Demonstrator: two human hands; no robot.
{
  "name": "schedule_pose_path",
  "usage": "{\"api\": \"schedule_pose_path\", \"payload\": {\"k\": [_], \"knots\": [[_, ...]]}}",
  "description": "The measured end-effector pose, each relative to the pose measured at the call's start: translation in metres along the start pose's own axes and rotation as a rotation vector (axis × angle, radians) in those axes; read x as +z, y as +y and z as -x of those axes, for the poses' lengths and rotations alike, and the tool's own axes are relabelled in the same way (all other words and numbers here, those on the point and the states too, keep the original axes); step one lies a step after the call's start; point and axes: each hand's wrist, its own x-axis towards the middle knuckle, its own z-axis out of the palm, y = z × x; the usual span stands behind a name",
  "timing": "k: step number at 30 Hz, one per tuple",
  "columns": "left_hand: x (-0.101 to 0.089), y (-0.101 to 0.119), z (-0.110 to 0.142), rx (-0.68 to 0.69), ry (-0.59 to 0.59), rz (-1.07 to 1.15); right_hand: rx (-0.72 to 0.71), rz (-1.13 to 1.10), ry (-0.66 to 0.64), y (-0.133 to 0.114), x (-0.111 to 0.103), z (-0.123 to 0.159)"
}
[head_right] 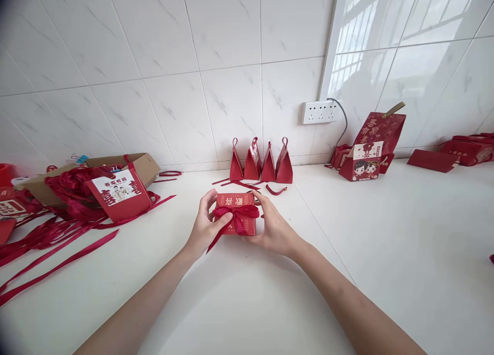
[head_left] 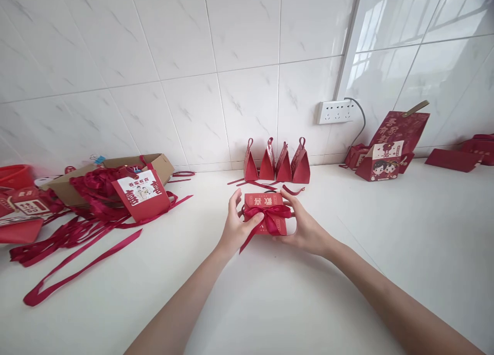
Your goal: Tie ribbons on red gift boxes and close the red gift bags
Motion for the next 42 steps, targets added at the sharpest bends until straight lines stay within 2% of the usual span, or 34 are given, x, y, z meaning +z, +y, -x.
{"api": "schedule_pose_path", "payload": {"k": [2,4,7,9,12,15,18,20,22,25,27,29,31,34,36,40,42], "knots": [[0.0,0.003,0.0,-0.057,-0.048,0.058,0.005,-0.018,-0.006,0.0,0.0,0.0],[0.002,0.008,0.002,-0.123,-0.148,0.149,-0.003,-0.017,0.003,0.001,0.001,0.001],[0.006,0.012,0.006,-0.144,-0.253,0.215,-0.032,0.021,0.032,0.003,0.004,0.001],[0.008,0.013,0.009,-0.114,-0.262,0.183,-0.075,0.061,0.062,0.005,0.006,0.001],[0.008,0.011,0.011,-0.04,-0.188,0.05,-0.107,0.115,0.105,0.01,0.007,0.001],[0.005,0.008,0.01,0.13,-0.01,-0.153,-0.113,0.127,0.127,0.016,0.008,0.001],[0.001,0.007,0.007,0.405,0.18,-0.397,-0.153,0.132,0.164,0.019,0.009,0.001],[-0.001,0.007,0.006,0.592,0.243,-0.517,-0.183,0.151,0.19,0.018,0.009,0.001],[0.0,0.007,0.008,0.735,0.227,-0.545,-0.206,0.163,0.206,0.014,0.009,0.0],[0.003,0.01,0.013,0.905,0.131,-0.533,-0.243,0.152,0.227,0.008,0.01,0.0],[0.006,0.011,0.017,1.065,0.072,-0.571,-0.278,0.15,0.242,0.006,0.01,0.0],[0.008,0.013,0.019,1.211,0.062,-0.616,-0.317,0.15,0.248,0.005,0.011,0.0],[0.01,0.015,0.02,1.285,0.079,-0.634,-0.347,0.146,0.247,0.004,0.012,0.0],[0.008,0.016,0.018,1.27,0.081,-0.597,-0.362,0.15,0.255,0.005,0.012,0.0],[0.005,0.016,0.016,1.166,0.13,-0.535,-0.342,0.147,0.261,0.005,0.011,0.0],[0.0,0.009,0.009,0.774,0.354,-0.428,-0.282,0.082,0.216,0.004,0.011,0.001],[0.0,0.005,0.006,0.54,0.375,-0.361,-0.256,0.055,0.181,0.004,0.011,0.002]]}}
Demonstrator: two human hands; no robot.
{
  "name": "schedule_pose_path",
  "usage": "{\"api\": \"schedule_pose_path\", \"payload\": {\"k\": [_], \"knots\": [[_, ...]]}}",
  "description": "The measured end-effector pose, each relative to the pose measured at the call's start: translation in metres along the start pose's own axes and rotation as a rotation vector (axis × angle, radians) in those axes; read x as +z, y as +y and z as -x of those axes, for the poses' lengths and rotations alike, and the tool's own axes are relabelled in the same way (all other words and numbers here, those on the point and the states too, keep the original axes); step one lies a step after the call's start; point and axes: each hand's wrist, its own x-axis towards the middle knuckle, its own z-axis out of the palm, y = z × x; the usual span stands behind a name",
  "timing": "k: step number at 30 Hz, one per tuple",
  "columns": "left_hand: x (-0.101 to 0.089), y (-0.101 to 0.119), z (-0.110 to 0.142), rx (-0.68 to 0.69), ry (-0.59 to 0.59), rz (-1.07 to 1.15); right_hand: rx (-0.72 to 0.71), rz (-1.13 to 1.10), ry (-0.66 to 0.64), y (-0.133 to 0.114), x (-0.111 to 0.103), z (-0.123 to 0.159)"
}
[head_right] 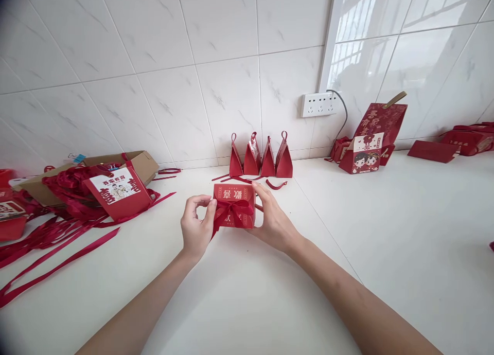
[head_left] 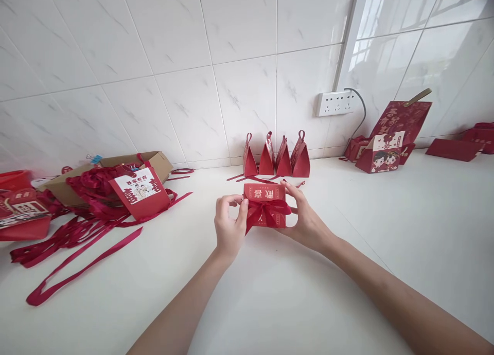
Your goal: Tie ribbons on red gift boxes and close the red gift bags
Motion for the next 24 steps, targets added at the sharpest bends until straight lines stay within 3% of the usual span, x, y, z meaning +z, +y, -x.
{"api": "schedule_pose_path", "payload": {"k": [3,6,13,16,18,21,24], "knots": [[0.0036,-0.0014,0.0011,-0.269,-0.091,0.102,0.084,-0.054,-0.057,0.0011,0.0009,0.0013],[0.0047,0.0003,0.0016,-0.396,-0.16,0.201,0.167,-0.121,-0.101,0.0034,0.0008,0.0015],[0.0006,-0.0043,0.0005,-0.367,-0.318,0.311,0.234,-0.201,-0.125,0.0056,-0.0025,-0.0003],[0.0013,-0.0053,0.0016,-0.192,-0.272,0.207,0.22,-0.174,-0.118,0.0059,-0.0025,-0.0004],[0.0019,-0.0041,0.0033,0.078,-0.223,0.115,0.187,-0.129,-0.111,0.0063,-0.0014,0.0001],[0.0027,-0.0007,0.0066,0.52,-0.244,-0.01,0.142,-0.095,-0.09,0.0079,0.0012,0.0013],[0.0039,0.0015,0.0084,0.689,-0.274,-0.079,0.083,-0.083,-0.066,0.0098,0.0028,0.0023]]}}
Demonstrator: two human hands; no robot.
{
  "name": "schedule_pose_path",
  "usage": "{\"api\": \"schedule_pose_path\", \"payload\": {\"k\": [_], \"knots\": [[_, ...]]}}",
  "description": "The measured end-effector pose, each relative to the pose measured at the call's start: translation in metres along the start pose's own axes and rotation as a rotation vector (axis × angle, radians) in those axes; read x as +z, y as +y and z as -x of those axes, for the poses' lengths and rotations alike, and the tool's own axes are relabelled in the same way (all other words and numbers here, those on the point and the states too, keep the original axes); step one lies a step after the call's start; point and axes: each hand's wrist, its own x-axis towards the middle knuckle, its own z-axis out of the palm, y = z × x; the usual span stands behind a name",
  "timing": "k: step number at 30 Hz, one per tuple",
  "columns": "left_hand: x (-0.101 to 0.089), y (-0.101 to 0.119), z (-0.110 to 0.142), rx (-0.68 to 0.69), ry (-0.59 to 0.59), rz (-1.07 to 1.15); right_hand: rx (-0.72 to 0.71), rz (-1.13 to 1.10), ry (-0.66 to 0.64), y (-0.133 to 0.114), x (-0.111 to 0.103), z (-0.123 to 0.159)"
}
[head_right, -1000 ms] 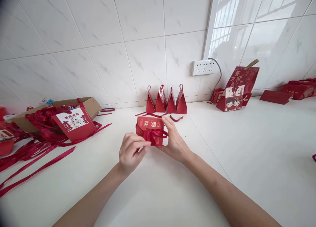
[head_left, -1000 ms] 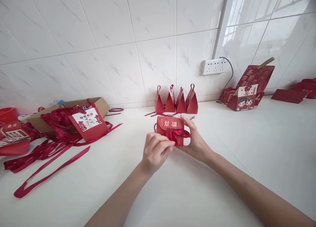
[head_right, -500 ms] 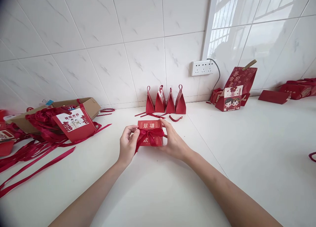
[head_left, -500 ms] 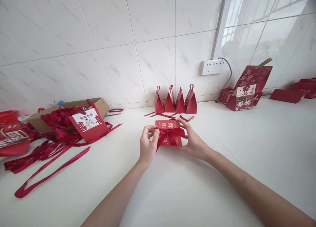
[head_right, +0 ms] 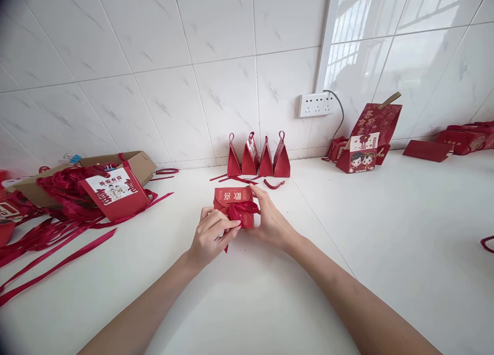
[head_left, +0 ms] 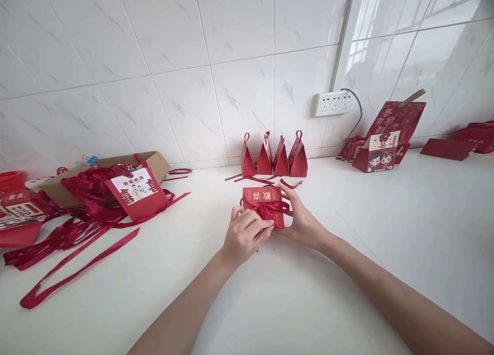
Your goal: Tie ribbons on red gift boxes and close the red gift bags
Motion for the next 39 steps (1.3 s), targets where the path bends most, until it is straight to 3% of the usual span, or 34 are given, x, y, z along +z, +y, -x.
{"api": "schedule_pose_path", "payload": {"k": [9,11,13,17,20,26,34,36,39], "knots": [[0.001,0.0,-0.001,0.005,0.021,0.004,-0.007,0.016,-0.01,-0.001,-0.003,0.0],[0.0,0.001,-0.001,-0.07,0.013,0.04,0.002,0.015,-0.009,-0.001,-0.004,0.0],[-0.001,0.001,-0.002,-0.296,0.068,0.092,0.025,0.001,-0.007,-0.002,-0.004,0.0],[-0.002,-0.005,-0.005,-0.914,0.217,0.241,0.091,-0.037,-0.021,-0.005,-0.004,-0.001],[-0.001,-0.008,-0.003,-1.078,0.163,0.375,0.104,-0.043,-0.039,-0.007,-0.004,-0.003],[0.0,-0.007,0.0,-1.112,0.099,0.628,0.175,-0.112,-0.04,-0.005,-0.008,-0.004],[0.001,-0.011,0.002,-1.024,-0.197,0.933,0.312,-0.212,0.023,-0.01,-0.011,-0.007],[0.002,-0.013,0.005,-1.001,-0.152,0.921,0.395,-0.271,0.104,-0.007,-0.015,-0.009],[0.001,-0.017,0.008,-0.98,0.068,0.804,0.544,-0.542,0.212,-0.004,-0.023,-0.013]]}}
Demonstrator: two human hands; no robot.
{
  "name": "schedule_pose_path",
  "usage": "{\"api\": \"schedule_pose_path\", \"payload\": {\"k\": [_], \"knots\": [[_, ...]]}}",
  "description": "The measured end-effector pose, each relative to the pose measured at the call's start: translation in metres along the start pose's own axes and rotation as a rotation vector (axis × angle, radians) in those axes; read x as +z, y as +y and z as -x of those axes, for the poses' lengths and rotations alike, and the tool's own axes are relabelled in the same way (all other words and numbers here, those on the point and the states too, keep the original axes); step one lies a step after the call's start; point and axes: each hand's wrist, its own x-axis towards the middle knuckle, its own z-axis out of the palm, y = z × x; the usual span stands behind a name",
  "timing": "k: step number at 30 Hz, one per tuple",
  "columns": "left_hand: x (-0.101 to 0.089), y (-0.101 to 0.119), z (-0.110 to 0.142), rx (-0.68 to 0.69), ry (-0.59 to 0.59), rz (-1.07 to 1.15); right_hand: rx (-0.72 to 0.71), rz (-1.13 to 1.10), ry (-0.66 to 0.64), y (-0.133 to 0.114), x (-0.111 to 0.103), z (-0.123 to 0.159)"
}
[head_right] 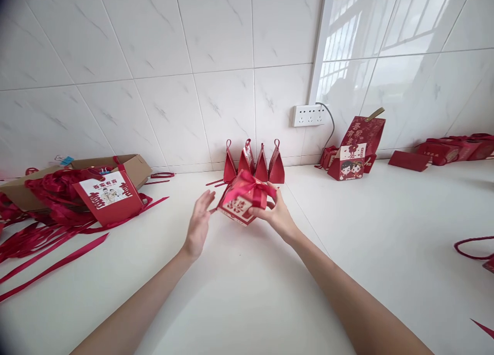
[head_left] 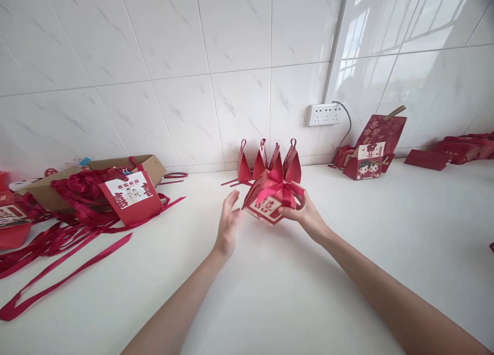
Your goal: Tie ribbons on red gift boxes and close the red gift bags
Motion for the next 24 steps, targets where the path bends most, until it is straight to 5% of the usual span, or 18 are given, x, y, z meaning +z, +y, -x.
{"api": "schedule_pose_path", "payload": {"k": [4,10,18,24], "knots": [[-0.004,0.002,-0.003,0.026,0.199,-0.056,0.169,-0.386,-0.009,-0.011,-0.003,-0.001],[-0.003,0.003,-0.002,-0.008,0.173,-0.134,0.186,-0.633,-0.264,-0.019,0.0,0.006],[-0.001,0.01,-0.001,0.002,0.17,-0.146,0.214,-0.53,-0.321,-0.019,-0.002,0.009],[0.014,0.031,0.009,0.062,0.005,0.037,0.318,-0.443,-0.365,0.002,-0.001,0.011]]}}
